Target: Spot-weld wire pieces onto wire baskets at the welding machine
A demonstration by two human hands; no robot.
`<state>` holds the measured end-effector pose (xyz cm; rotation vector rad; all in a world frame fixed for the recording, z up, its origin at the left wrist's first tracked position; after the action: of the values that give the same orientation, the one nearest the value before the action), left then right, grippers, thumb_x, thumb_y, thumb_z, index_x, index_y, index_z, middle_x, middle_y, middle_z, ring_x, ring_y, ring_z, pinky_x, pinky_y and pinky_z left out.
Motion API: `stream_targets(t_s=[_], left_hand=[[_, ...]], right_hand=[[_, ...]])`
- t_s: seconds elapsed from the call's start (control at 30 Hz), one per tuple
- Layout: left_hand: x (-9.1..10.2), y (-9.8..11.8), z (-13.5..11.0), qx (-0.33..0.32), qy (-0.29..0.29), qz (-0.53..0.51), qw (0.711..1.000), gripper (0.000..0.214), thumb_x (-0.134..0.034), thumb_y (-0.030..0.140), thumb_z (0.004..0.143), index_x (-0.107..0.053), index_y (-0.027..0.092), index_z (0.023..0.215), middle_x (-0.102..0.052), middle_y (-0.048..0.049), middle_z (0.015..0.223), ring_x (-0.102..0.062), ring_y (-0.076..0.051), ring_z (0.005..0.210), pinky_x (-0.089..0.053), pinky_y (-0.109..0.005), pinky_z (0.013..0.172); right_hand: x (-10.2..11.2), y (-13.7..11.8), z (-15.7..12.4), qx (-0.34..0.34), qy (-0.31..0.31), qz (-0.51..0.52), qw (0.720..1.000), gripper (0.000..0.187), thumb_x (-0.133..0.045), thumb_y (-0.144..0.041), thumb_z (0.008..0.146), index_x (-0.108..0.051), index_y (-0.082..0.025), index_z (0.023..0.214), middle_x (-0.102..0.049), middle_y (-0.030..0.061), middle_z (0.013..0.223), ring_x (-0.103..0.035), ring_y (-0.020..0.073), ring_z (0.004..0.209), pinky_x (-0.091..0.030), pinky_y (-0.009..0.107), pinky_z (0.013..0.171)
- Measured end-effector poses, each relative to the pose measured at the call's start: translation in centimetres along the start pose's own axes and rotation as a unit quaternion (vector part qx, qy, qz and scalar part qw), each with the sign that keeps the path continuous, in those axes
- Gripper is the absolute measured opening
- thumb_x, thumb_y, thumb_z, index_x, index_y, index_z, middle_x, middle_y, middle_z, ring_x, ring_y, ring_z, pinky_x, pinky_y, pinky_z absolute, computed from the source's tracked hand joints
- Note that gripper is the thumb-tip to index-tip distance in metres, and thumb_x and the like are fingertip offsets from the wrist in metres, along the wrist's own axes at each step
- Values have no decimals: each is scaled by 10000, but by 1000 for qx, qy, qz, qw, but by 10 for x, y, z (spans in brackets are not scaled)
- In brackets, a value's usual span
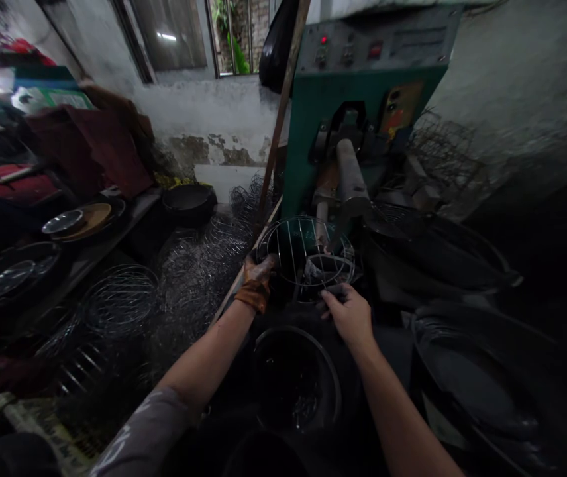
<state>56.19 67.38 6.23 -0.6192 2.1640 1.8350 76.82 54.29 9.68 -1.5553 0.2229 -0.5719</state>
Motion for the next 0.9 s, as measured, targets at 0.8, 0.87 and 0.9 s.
stream_targets(t_s=[0.8,0.87,0.9], left_hand=[[-12,-2,21,32,14,13,999,654,-919,298,599,-614,200,1170,-705,-18,882,-619,-116,588,-422,-221,527],[-15,-1,24,29,10,13,999,623,-900,273,616,-619,203,1168,-707,-15,879,-623,-116,595,-427,-218,535],[-16,-2,27,28,10,16,999,605,-895,257,621,-626,202,1160,-708,-16,876,-628,-118,607,-439,-217,546]], right_hand=[[-2,4,18,10,0,7,1000,469,-728,-671,686,-612,-227,779,-662,34,581,-661,230,488,-585,323,456],[-1,3,21,12,2,6,1000,475,-722,-680,690,-611,-228,787,-661,34,579,-660,233,488,-585,330,457],[-1,4,23,12,3,10,1000,478,-724,-683,689,-610,-230,789,-658,31,577,-664,239,495,-585,333,454]])
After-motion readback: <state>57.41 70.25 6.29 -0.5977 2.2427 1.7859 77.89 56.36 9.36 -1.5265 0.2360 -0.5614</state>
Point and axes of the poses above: each hand's wrist, its own z-axis towards the middle knuckle, its own x-axis out of the back of the hand, y = z × x, the point moved 8 cm from there along z, towards the middle knuckle
